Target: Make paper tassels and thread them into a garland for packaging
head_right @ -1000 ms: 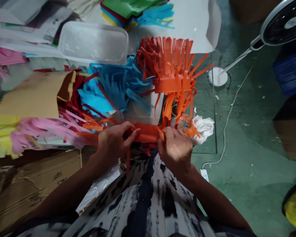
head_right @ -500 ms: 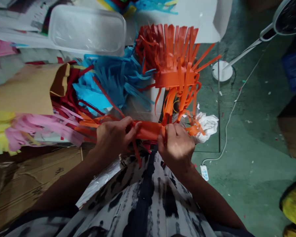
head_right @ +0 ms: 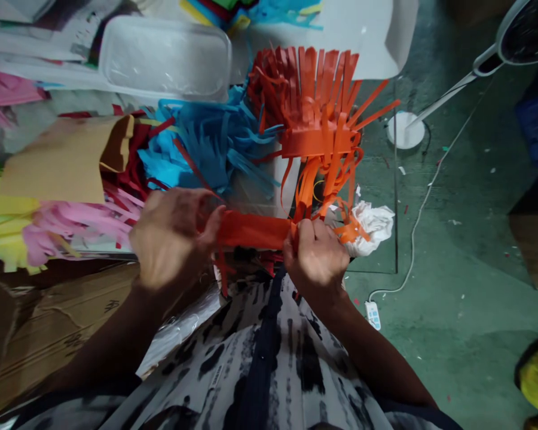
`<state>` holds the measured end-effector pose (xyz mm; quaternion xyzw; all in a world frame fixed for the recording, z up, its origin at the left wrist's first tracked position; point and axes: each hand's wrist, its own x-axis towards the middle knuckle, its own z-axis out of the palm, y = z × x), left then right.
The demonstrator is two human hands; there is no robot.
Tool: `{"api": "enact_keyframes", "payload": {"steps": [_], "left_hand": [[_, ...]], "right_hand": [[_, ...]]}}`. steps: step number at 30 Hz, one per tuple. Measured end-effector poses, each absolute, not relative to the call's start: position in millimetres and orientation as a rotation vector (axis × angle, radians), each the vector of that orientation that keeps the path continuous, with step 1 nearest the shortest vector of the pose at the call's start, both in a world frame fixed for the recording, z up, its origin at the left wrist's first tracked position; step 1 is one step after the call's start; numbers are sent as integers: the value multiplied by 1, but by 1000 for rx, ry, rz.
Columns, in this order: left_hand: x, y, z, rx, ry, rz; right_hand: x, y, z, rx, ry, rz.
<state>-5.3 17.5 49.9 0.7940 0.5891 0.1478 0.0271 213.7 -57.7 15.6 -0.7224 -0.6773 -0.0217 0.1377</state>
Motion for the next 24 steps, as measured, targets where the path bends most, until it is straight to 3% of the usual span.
{"api": "enact_keyframes", "payload": {"steps": [3,6,11,16,20,24], "left_hand": [[-3,-3,50,2689,1408,748],[13,-27,33,2751,929,698],[24,-41,4,2716,927,562],[19,-39,3,2741,903,584],[18,-38,3,2761,881,573],[-10,-26,4,2774,746,474]], "right_hand": [[212,-57,14,-2116,-1980,-61],[211,-56,11,-2124,-1960,-67],[228,-65,29,-2034,-1838,53],[243,-92,58,-1748,-1876,-155],[234,-98,40,-1521,-2261,-82],[234,-93,18,-1528,-2284,-48]]}}
